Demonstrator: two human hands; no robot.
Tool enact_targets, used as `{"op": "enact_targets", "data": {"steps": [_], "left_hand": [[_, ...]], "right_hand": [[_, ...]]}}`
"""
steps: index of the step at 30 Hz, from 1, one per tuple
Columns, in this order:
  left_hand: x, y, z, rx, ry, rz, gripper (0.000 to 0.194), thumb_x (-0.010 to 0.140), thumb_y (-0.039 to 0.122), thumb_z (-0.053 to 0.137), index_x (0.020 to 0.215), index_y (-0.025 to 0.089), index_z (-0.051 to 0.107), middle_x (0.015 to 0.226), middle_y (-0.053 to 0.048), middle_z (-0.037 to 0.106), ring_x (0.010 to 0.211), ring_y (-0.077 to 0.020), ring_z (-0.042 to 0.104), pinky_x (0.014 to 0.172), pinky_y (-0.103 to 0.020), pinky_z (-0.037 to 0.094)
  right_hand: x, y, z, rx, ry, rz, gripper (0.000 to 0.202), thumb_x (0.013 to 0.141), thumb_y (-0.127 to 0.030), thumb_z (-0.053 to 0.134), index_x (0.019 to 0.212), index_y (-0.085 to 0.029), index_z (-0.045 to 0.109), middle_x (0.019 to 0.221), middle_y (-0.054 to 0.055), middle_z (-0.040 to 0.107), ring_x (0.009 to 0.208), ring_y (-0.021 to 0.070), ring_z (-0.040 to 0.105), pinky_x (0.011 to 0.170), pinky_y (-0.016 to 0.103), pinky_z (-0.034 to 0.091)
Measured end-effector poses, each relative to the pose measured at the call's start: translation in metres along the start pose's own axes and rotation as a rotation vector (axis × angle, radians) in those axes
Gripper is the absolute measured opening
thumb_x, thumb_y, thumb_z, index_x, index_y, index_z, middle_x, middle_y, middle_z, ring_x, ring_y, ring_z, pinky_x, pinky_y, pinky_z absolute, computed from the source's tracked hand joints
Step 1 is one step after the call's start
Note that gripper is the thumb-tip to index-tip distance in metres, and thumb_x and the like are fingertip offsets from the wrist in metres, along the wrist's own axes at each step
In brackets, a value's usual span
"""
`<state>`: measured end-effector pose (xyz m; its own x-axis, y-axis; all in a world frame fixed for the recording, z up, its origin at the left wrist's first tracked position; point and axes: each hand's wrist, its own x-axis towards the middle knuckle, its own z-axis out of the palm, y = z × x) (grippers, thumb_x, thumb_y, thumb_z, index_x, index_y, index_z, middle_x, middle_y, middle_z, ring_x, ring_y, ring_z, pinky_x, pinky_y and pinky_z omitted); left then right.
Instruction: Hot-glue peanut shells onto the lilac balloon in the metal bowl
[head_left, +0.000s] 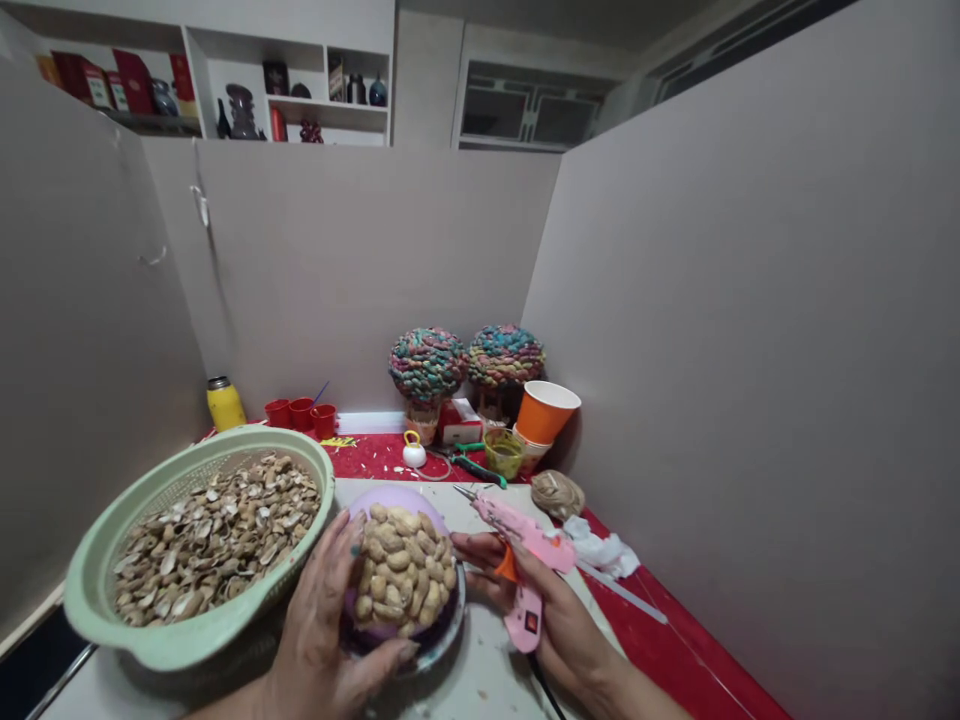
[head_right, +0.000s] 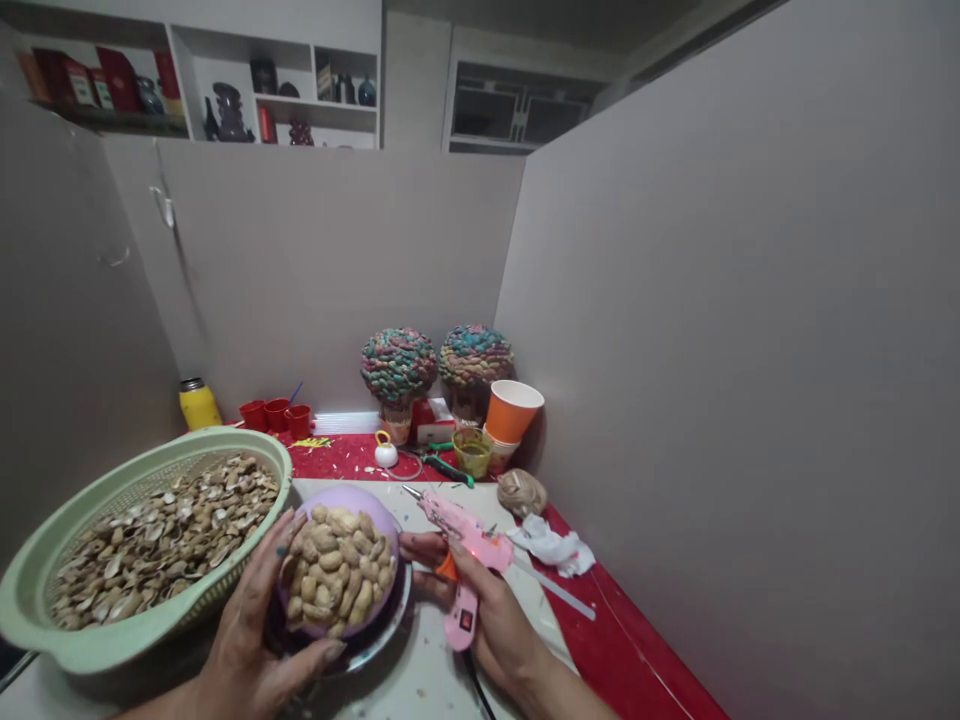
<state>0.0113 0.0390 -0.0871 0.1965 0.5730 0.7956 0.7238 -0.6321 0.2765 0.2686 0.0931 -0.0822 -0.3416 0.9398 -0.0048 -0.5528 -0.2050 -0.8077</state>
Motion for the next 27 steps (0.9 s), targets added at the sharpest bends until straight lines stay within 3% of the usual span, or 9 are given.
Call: {"op": "enact_targets", "data": {"steps": [5,11,17,22,27], "left_hand": [[0.010,0.005,0.001,-0.012,0.054,0.035,0.091,0.080,0.024,0.073,0.153,0.020,0.020,0.142,-0.023,0.049,0.132,-0.0376,0.048,0.103,-0.058,0.047],[0.027,0.006,0.003,0.038,0.064,-0.072,0.089,0.078,0.025,0.073,0.151,0.023,0.023,0.136,-0.020,0.055,0.122,-0.0363,0.058,0.098,-0.058,0.050],[0.043,0.014,-0.001,-0.041,-0.005,-0.270,0.090,0.077,0.030,0.073,0.150,0.023,0.020,0.136,-0.019,0.055,0.120,-0.0346,0.059,0.100,-0.059,0.048],[0.052,0.013,0.000,-0.013,-0.085,-0.309,0.083,0.079,0.034,0.071,0.147,0.023,0.025,0.138,-0.019,0.055,0.123,-0.0356,0.057,0.102,-0.061,0.045],[0.059,0.009,-0.003,-0.069,-0.104,-0.407,0.084,0.079,0.039,0.071,0.148,0.026,0.024,0.142,-0.016,0.053,0.126,-0.0310,0.055,0.106,-0.054,0.044]], "right_hand": [[-0.004,-0.001,0.004,0.013,-0.020,0.015,0.042,0.074,-0.053,0.077,0.095,-0.017,0.078,0.101,0.014,0.077,0.108,0.0328,0.066,0.100,0.047,0.043],[-0.002,-0.001,0.003,0.070,0.009,0.015,0.039,0.076,-0.050,0.077,0.095,-0.016,0.077,0.102,0.013,0.077,0.101,0.0294,0.068,0.092,0.041,0.048],[0.000,-0.005,0.002,0.129,0.102,0.019,0.032,0.075,-0.046,0.078,0.088,-0.016,0.078,0.097,0.011,0.078,0.091,0.0244,0.071,0.084,0.034,0.053],[0.003,-0.009,0.003,0.136,0.141,0.023,0.033,0.071,-0.046,0.081,0.085,-0.016,0.078,0.092,0.010,0.078,0.083,0.0221,0.072,0.078,0.030,0.056],[0.006,-0.007,0.000,0.133,0.172,0.025,0.038,0.067,-0.047,0.084,0.087,-0.014,0.078,0.094,0.012,0.078,0.082,0.0217,0.072,0.076,0.030,0.057]]}}
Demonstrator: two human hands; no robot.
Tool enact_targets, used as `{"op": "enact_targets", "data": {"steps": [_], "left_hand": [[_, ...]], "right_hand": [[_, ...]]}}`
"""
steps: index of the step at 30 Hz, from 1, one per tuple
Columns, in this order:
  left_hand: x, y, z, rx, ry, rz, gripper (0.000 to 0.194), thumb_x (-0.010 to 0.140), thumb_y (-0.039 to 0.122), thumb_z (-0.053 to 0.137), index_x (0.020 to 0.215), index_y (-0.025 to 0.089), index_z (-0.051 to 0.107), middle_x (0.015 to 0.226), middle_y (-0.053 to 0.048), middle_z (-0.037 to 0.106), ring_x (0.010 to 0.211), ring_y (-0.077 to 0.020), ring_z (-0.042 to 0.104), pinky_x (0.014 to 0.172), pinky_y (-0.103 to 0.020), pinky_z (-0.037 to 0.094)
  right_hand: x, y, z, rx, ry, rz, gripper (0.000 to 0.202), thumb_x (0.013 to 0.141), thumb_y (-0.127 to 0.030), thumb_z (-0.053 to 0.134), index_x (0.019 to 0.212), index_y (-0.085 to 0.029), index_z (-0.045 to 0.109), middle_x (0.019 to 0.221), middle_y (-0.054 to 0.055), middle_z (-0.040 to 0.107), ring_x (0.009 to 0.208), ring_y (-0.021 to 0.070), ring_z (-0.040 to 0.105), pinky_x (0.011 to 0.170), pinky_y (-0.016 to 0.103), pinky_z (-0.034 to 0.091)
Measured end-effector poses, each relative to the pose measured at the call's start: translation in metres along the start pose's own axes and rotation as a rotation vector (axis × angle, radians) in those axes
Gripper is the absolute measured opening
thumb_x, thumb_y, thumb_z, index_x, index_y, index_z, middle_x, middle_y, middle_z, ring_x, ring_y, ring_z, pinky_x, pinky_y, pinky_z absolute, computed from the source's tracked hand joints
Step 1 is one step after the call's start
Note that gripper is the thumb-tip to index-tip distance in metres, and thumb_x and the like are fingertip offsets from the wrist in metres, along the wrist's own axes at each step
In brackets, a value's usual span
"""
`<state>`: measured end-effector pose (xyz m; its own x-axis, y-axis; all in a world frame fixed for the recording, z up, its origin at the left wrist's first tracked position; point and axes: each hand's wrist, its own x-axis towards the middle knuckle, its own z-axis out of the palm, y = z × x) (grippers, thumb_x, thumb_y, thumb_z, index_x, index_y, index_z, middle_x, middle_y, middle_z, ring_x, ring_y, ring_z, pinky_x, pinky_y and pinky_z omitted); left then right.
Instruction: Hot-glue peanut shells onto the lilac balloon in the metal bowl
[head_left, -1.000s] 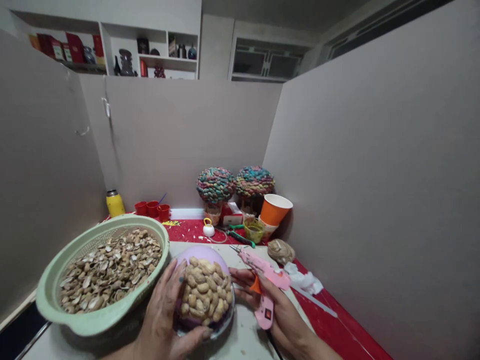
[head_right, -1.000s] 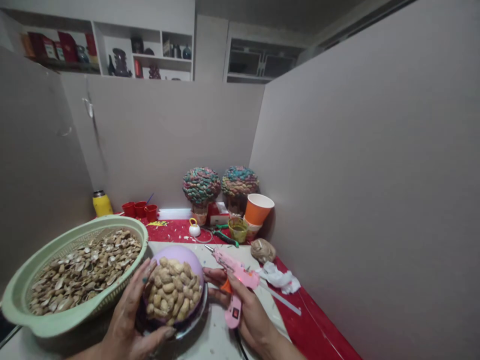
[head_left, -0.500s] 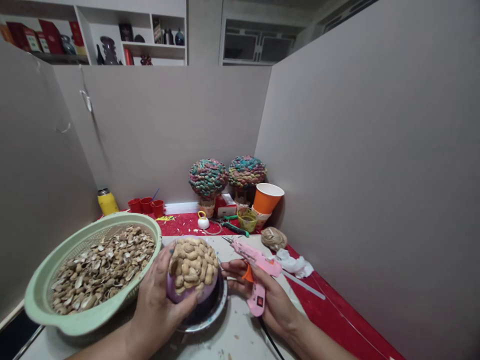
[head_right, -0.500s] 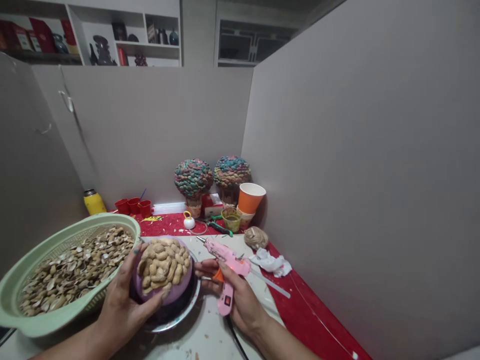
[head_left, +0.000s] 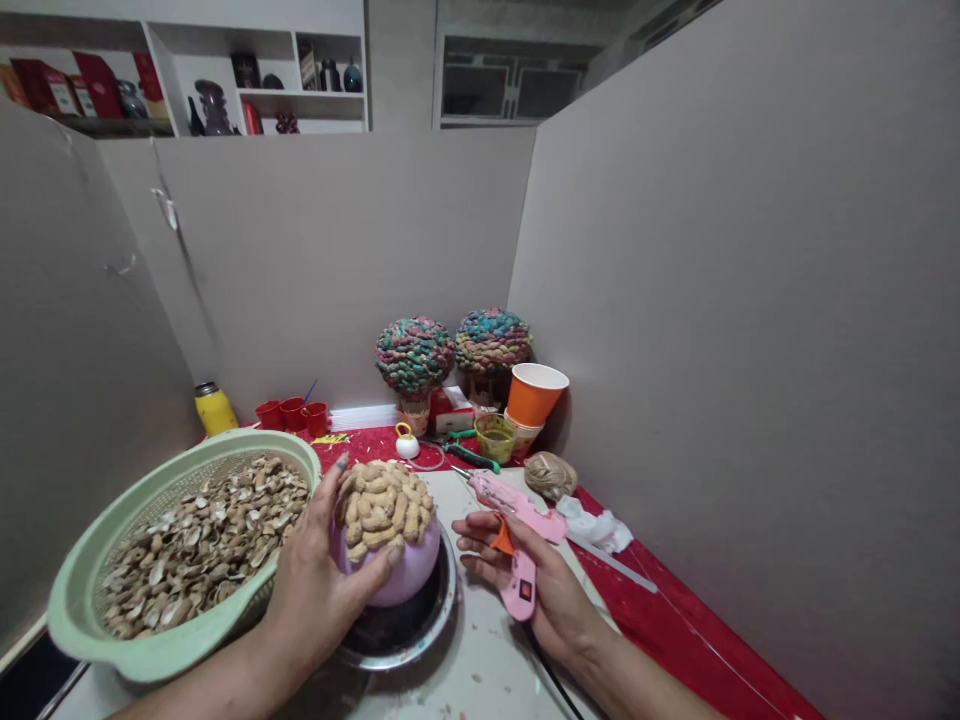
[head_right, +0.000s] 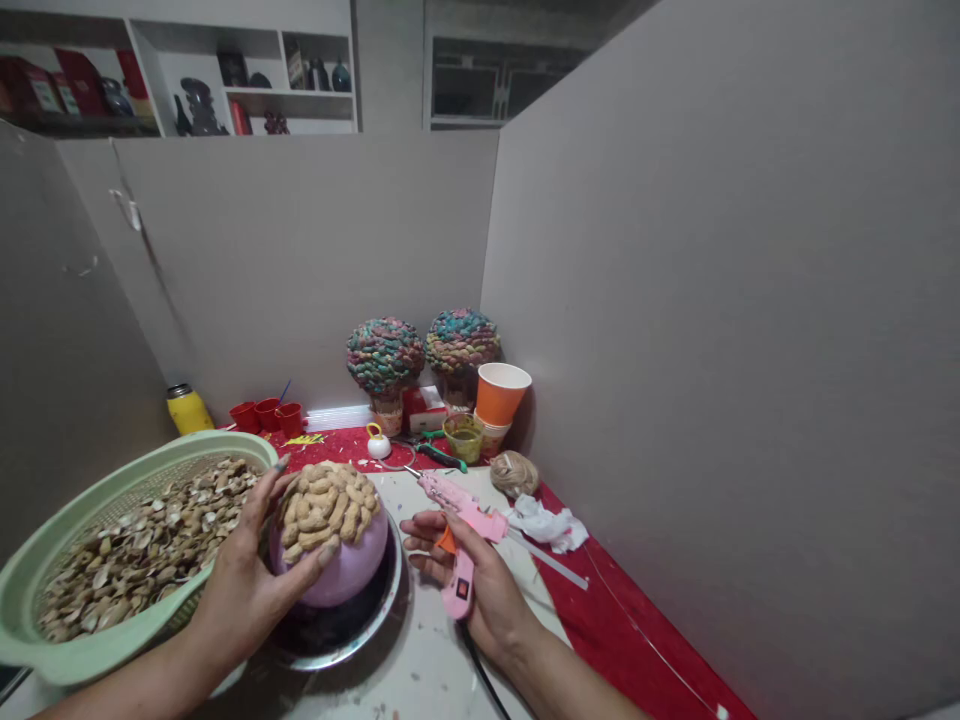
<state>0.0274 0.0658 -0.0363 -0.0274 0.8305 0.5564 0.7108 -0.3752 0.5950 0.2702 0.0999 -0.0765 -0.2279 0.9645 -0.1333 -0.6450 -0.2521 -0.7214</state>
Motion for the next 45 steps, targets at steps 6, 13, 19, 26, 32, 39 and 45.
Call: {"op": "enact_targets", "data": {"steps": [6,13,19,26,32,39,45], "left_hand": [[0.004,0.006,-0.006,0.044,-0.036,-0.045,0.080,0.081,0.047,0.068,0.147,0.023,0.029,0.142,-0.016,0.054,0.128,-0.0310,0.054,0.108,-0.052,0.042],[-0.002,0.009,-0.007,0.204,-0.159,0.068,0.075,0.084,0.047,0.063,0.146,0.014,0.036,0.150,-0.020,0.045,0.138,-0.0350,0.041,0.112,-0.055,0.037],[-0.008,0.004,-0.010,0.333,-0.149,0.112,0.086,0.077,0.038,0.070,0.148,0.011,0.030,0.155,-0.025,0.033,0.141,-0.0379,0.035,0.110,-0.055,0.039],[-0.010,0.001,-0.027,0.646,-0.182,0.403,0.094,0.077,0.057,0.067,0.147,0.008,0.028,0.142,-0.028,0.051,0.123,-0.0384,0.058,0.091,-0.049,0.057],[-0.008,0.011,-0.038,0.777,-0.280,0.398,0.099,0.075,0.072,0.057,0.143,0.003,0.036,0.142,-0.029,0.049,0.124,-0.0422,0.056,0.096,-0.056,0.051],[-0.015,0.013,-0.051,0.733,-0.398,0.306,0.104,0.071,0.060,0.069,0.150,0.008,0.025,0.150,-0.025,0.040,0.134,-0.0393,0.046,0.108,-0.057,0.039],[-0.013,0.013,-0.053,0.652,-0.394,0.248,0.098,0.073,0.045,0.071,0.151,0.013,0.022,0.146,-0.022,0.050,0.130,-0.0366,0.052,0.109,-0.060,0.035]], "right_hand": [[0.000,0.000,0.000,-0.004,0.006,0.003,0.038,0.067,-0.046,0.084,0.086,-0.014,0.077,0.093,0.012,0.078,0.080,0.0213,0.072,0.076,0.030,0.057],[-0.005,-0.001,0.003,-0.005,-0.005,0.001,0.037,0.064,-0.046,0.086,0.083,-0.015,0.078,0.088,0.011,0.078,0.077,0.0208,0.072,0.075,0.029,0.057],[-0.004,-0.002,0.004,-0.003,-0.004,-0.001,0.037,0.066,-0.047,0.085,0.084,-0.015,0.078,0.090,0.010,0.078,0.078,0.0202,0.072,0.077,0.029,0.057],[-0.004,0.001,-0.001,0.005,0.015,0.051,0.038,0.066,-0.045,0.085,0.085,-0.014,0.078,0.091,0.011,0.078,0.079,0.0216,0.072,0.077,0.030,0.057],[0.000,-0.001,-0.003,-0.006,0.095,0.083,0.041,0.059,-0.046,0.089,0.084,-0.015,0.079,0.089,0.012,0.079,0.079,0.0237,0.073,0.076,0.031,0.058],[0.000,-0.003,-0.001,-0.009,0.114,0.091,0.043,0.056,-0.046,0.090,0.083,-0.014,0.079,0.088,0.013,0.078,0.078,0.0241,0.072,0.075,0.031,0.059],[-0.003,-0.003,0.000,-0.015,0.063,0.077,0.041,0.060,-0.046,0.089,0.084,-0.014,0.078,0.089,0.013,0.078,0.077,0.0222,0.072,0.075,0.029,0.057]]}}
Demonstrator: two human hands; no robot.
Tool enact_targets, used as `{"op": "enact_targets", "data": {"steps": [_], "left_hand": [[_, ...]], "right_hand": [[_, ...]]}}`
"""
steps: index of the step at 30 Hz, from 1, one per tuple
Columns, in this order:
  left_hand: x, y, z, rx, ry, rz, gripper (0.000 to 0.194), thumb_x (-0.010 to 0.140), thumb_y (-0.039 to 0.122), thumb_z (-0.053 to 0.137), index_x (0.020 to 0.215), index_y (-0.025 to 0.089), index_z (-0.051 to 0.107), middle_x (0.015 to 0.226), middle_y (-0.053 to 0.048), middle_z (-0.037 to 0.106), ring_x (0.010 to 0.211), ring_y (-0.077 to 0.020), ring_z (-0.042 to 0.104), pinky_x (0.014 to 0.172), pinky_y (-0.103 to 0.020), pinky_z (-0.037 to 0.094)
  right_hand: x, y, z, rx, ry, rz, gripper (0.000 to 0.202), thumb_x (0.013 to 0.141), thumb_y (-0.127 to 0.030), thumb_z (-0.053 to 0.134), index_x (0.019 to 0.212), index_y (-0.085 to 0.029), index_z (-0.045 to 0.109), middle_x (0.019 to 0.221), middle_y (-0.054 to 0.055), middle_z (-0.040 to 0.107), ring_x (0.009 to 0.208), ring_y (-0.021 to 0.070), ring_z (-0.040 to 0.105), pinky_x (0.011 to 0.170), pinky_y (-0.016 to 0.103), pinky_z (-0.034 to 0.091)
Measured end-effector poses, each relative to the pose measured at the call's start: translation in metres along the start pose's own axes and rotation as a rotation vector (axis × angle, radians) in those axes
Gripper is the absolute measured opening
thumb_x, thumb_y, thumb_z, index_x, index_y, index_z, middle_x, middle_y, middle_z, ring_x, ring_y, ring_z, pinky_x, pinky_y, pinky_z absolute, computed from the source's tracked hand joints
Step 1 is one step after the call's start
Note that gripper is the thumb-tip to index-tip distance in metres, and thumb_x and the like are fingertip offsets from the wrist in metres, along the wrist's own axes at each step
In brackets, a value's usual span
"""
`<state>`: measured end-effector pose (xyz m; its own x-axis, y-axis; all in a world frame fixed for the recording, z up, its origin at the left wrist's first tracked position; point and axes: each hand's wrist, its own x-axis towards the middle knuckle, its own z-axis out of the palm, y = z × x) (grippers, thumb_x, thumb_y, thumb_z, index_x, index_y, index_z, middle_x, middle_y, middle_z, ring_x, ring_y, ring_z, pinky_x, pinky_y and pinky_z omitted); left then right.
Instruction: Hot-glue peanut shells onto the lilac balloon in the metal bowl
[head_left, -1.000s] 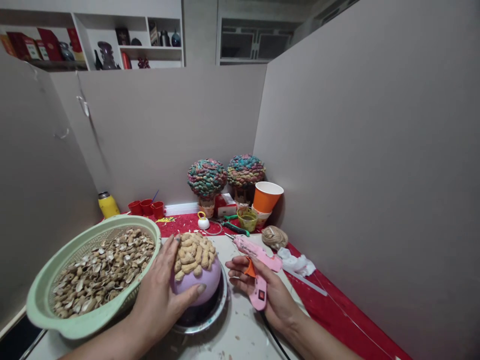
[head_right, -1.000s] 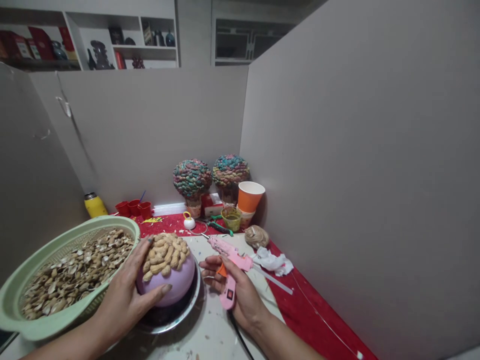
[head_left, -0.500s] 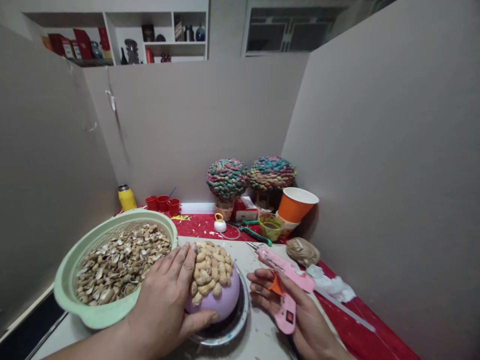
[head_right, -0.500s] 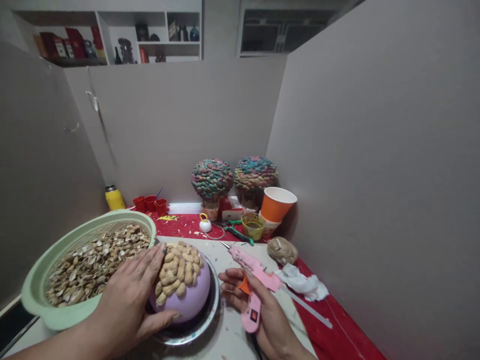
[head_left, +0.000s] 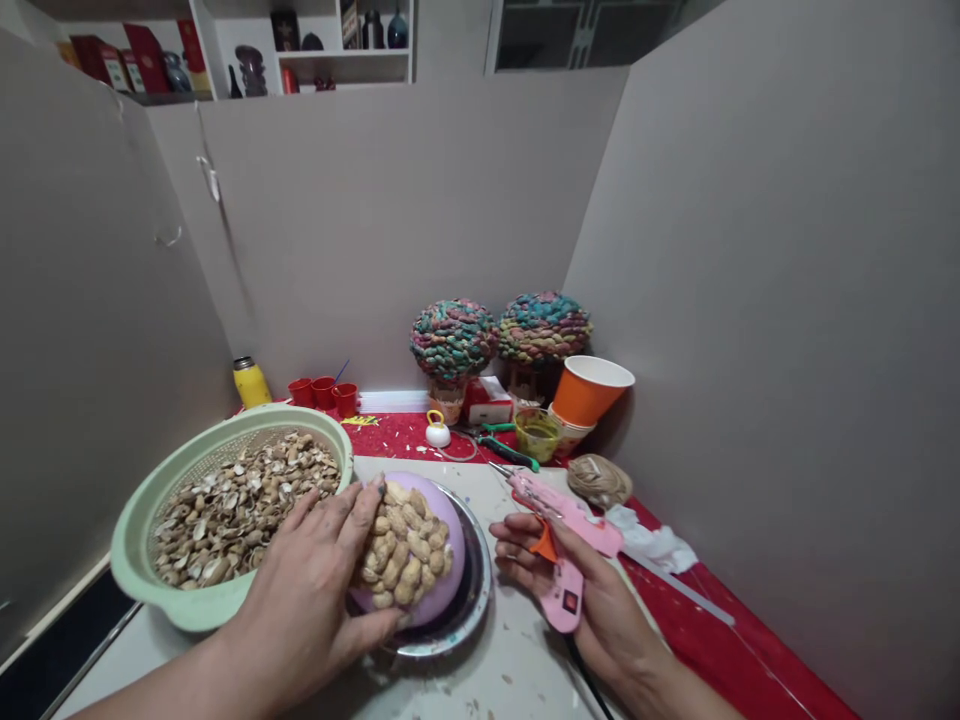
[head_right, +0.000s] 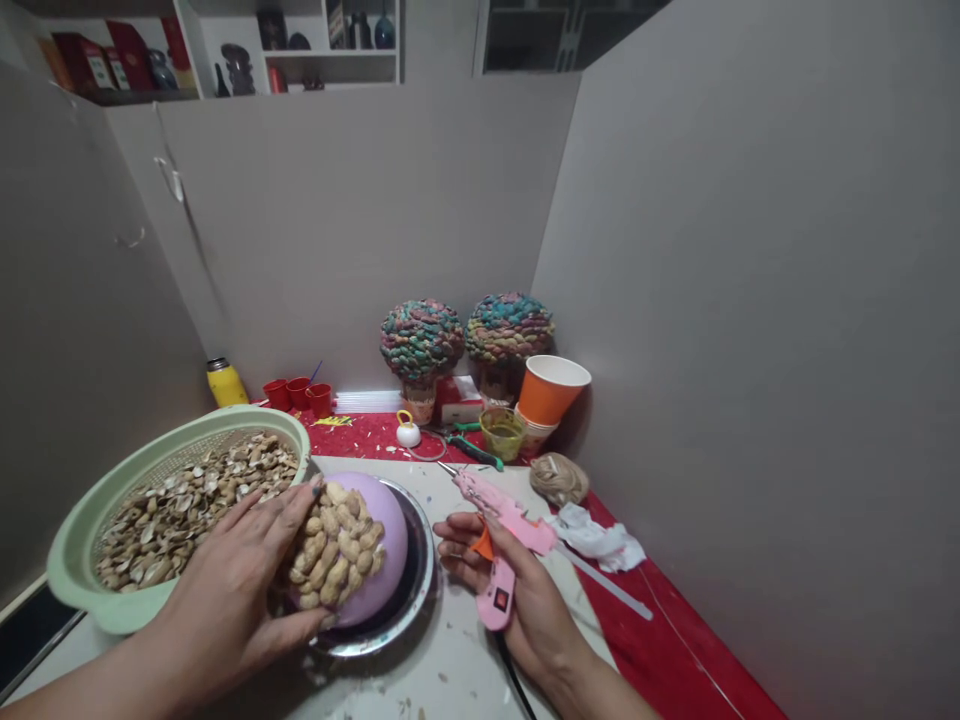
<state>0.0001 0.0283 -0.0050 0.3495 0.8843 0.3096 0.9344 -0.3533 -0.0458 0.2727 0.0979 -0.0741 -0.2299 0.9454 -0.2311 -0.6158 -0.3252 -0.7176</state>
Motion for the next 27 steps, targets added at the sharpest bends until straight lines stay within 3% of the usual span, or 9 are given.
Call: {"op": "enact_targets", "data": {"steps": [4,9,14,18,27], "left_hand": [[0.007,0.002,-0.011,-0.074,0.007,-0.038,0.092,0.072,0.055,0.069,0.146,0.012,0.036,0.136,-0.023,0.059,0.122,-0.0376,0.057,0.107,-0.061,0.036],[0.027,0.006,-0.028,-0.103,-0.131,-0.116,0.095,0.072,0.065,0.064,0.145,0.008,0.042,0.121,-0.023,0.067,0.112,-0.0406,0.061,0.101,-0.060,0.041],[0.044,-0.003,-0.023,-0.148,-0.148,-0.096,0.100,0.071,0.067,0.062,0.148,0.008,0.038,0.135,-0.026,0.059,0.122,-0.0441,0.055,0.100,-0.059,0.043],[0.051,-0.020,-0.015,-0.240,-0.122,-0.091,0.094,0.074,0.066,0.061,0.147,0.011,0.040,0.142,-0.024,0.053,0.127,-0.0409,0.052,0.103,-0.055,0.043],[0.040,-0.032,-0.019,-0.319,-0.131,-0.050,0.099,0.069,0.057,0.073,0.150,0.015,0.035,0.150,-0.022,0.041,0.136,-0.0392,0.043,0.108,-0.055,0.040]], "right_hand": [[-0.002,0.001,-0.001,0.004,-0.042,-0.017,0.037,0.065,-0.045,0.086,0.085,-0.015,0.078,0.089,0.011,0.078,0.079,0.0222,0.072,0.078,0.030,0.056],[-0.002,0.002,0.000,-0.001,-0.057,-0.022,0.037,0.067,-0.046,0.085,0.086,-0.015,0.078,0.091,0.011,0.078,0.079,0.0208,0.071,0.079,0.030,0.056],[0.000,0.003,-0.001,0.010,-0.064,-0.019,0.037,0.070,-0.046,0.083,0.088,-0.014,0.077,0.093,0.011,0.078,0.082,0.0217,0.072,0.081,0.031,0.055],[-0.001,0.002,0.002,0.016,-0.058,-0.012,0.038,0.068,-0.045,0.084,0.087,-0.014,0.077,0.093,0.012,0.078,0.082,0.0227,0.073,0.081,0.032,0.056],[0.000,0.002,0.003,0.041,-0.029,-0.019,0.034,0.066,-0.040,0.086,0.085,-0.015,0.077,0.087,0.009,0.079,0.078,0.0233,0.073,0.075,0.033,0.058]]}}
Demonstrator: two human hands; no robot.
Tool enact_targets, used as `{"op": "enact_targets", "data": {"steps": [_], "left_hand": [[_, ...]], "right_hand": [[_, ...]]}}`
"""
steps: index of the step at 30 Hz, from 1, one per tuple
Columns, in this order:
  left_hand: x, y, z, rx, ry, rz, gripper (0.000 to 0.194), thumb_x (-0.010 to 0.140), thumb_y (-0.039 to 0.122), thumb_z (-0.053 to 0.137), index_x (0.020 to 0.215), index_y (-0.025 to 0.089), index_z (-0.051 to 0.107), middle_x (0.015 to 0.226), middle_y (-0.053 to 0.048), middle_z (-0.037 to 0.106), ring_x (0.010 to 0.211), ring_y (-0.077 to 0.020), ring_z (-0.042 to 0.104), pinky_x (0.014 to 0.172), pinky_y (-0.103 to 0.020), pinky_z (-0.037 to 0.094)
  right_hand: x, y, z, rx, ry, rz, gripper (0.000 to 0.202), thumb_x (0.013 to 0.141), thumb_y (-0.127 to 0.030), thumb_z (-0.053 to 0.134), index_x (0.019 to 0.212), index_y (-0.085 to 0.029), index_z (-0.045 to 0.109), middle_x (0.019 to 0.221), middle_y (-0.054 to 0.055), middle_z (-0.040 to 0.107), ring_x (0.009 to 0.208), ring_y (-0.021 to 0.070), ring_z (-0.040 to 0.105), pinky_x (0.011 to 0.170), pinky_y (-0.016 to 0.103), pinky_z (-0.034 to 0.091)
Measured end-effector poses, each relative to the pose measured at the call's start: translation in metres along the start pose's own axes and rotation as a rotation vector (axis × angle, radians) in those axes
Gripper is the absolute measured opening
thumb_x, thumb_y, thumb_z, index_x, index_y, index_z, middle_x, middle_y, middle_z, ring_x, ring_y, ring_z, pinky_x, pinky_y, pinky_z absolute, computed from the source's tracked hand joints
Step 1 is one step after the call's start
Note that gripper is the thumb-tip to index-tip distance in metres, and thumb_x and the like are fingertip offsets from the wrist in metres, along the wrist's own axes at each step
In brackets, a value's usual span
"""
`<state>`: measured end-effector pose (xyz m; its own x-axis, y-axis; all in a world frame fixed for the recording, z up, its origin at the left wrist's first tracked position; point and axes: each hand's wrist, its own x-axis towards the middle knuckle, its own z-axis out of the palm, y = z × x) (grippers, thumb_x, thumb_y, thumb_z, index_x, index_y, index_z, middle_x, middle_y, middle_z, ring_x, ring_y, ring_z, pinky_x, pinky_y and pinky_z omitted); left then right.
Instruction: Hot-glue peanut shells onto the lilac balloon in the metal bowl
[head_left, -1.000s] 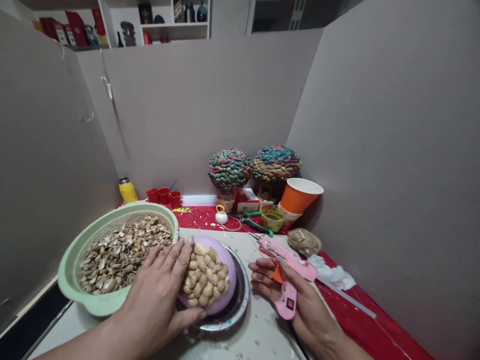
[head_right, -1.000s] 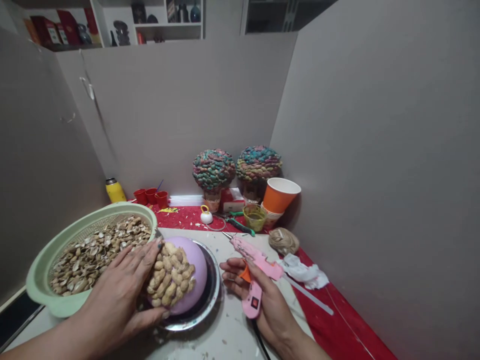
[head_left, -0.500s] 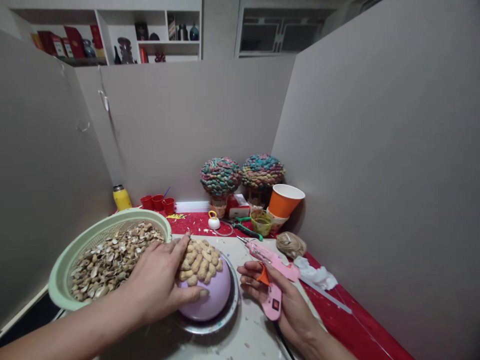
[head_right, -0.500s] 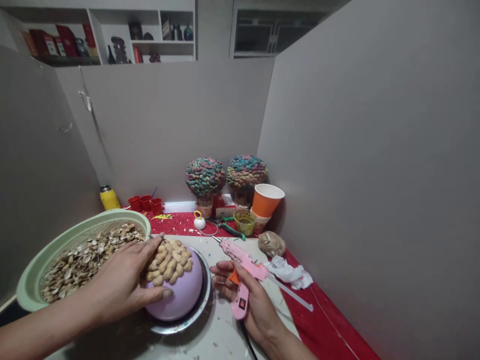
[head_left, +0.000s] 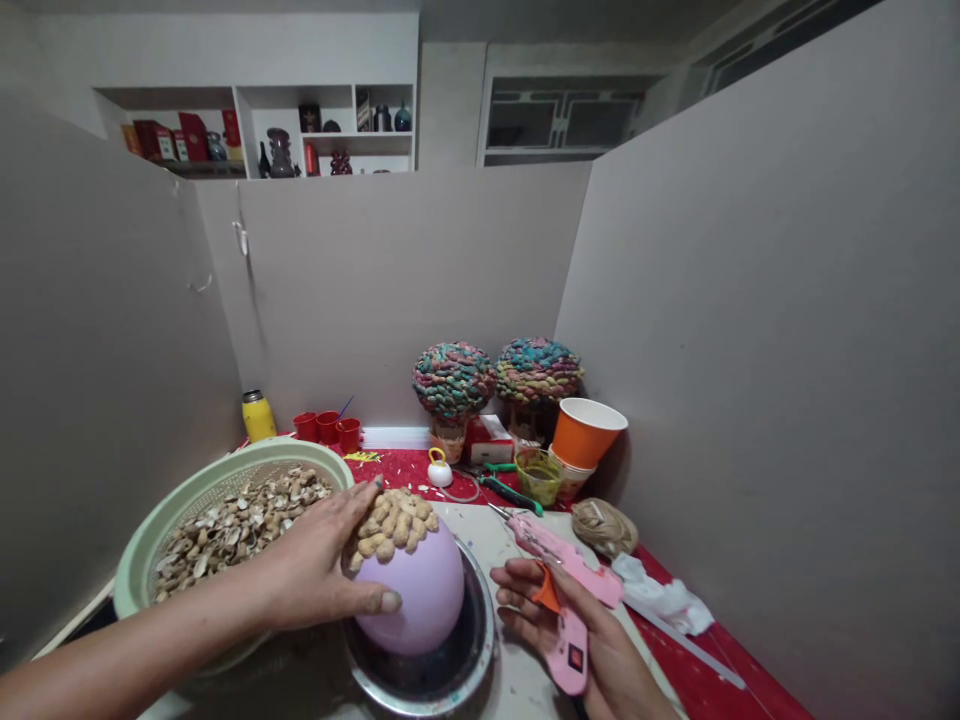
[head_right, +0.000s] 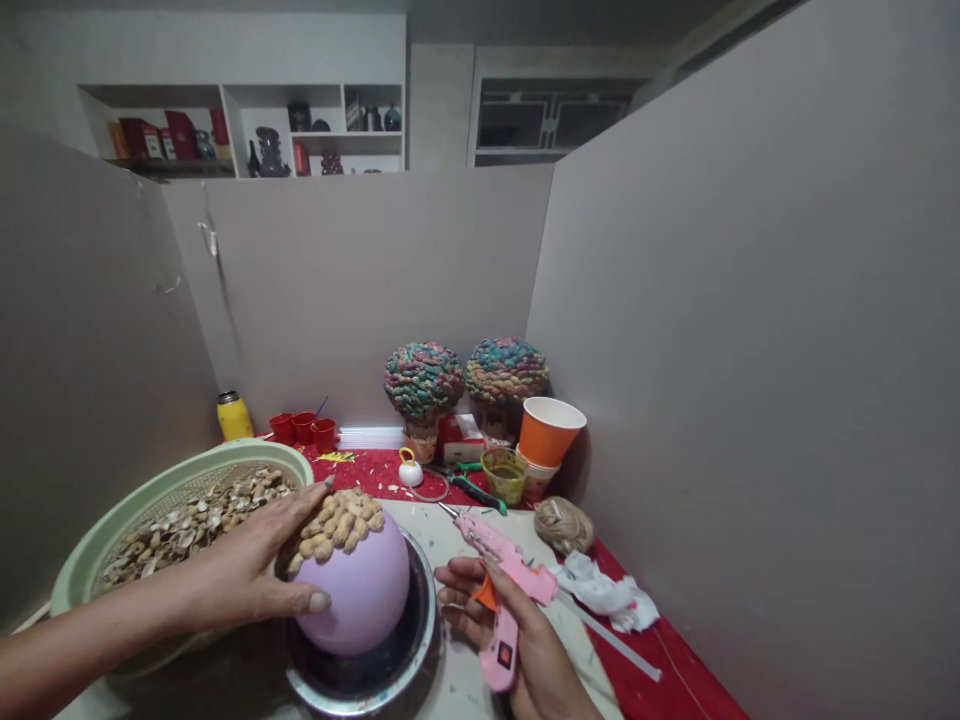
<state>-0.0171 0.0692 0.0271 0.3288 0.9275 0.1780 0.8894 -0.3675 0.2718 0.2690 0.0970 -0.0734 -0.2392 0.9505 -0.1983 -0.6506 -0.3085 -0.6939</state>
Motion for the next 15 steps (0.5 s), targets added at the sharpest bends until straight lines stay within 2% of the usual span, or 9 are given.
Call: {"op": "enact_targets", "data": {"steps": [3,6,8,10,12,15], "left_hand": [[-0.006,-0.002,-0.007,-0.084,0.026,-0.036,0.091,0.073,0.051,0.071,0.149,0.017,0.036,0.152,-0.020,0.039,0.137,-0.0371,0.042,0.109,-0.054,0.039],[-0.009,-0.009,-0.020,-0.231,0.077,-0.148,0.081,0.081,0.056,0.061,0.149,0.020,0.036,0.153,-0.017,0.040,0.138,-0.0354,0.042,0.109,-0.054,0.039],[-0.010,-0.018,-0.033,-0.396,0.143,-0.197,0.074,0.085,0.058,0.055,0.148,0.022,0.037,0.151,-0.015,0.045,0.135,-0.0321,0.046,0.107,-0.050,0.043],[-0.011,-0.030,-0.047,-0.551,0.233,-0.214,0.066,0.089,0.055,0.052,0.144,0.020,0.040,0.139,-0.014,0.058,0.124,-0.0279,0.058,0.101,-0.043,0.049],[-0.013,-0.046,-0.062,-0.600,0.320,-0.251,0.060,0.088,0.051,0.054,0.137,0.017,0.045,0.114,-0.012,0.071,0.104,-0.0247,0.068,0.091,-0.040,0.054],[-0.018,-0.074,-0.077,-0.523,0.377,-0.358,0.054,0.085,0.045,0.057,0.129,0.014,0.051,0.088,-0.005,0.070,0.081,-0.0214,0.068,0.080,-0.038,0.055]], "right_hand": [[0.000,-0.001,-0.001,-0.025,0.011,0.009,0.037,0.065,-0.043,0.087,0.085,-0.014,0.077,0.089,0.011,0.079,0.078,0.0232,0.073,0.076,0.033,0.059],[0.000,-0.001,-0.003,-0.034,0.030,0.021,0.039,0.062,-0.043,0.088,0.086,-0.014,0.077,0.090,0.012,0.079,0.078,0.0227,0.074,0.077,0.031,0.059],[0.001,0.000,-0.005,-0.032,0.043,0.036,0.041,0.061,-0.043,0.088,0.087,-0.013,0.077,0.092,0.013,0.079,0.079,0.0238,0.074,0.077,0.032,0.060],[0.003,0.001,-0.008,-0.024,0.062,0.051,0.041,0.060,-0.041,0.089,0.087,-0.013,0.077,0.092,0.013,0.079,0.081,0.0254,0.074,0.077,0.033,0.061],[0.004,0.001,-0.010,-0.006,0.084,0.062,0.040,0.058,-0.037,0.090,0.089,-0.015,0.077,0.092,0.012,0.079,0.081,0.0269,0.074,0.076,0.034,0.062],[0.005,0.000,-0.014,0.018,0.109,0.069,0.039,0.057,-0.031,0.090,0.092,-0.019,0.076,0.093,0.009,0.079,0.082,0.0285,0.074,0.075,0.037,0.063]]}}
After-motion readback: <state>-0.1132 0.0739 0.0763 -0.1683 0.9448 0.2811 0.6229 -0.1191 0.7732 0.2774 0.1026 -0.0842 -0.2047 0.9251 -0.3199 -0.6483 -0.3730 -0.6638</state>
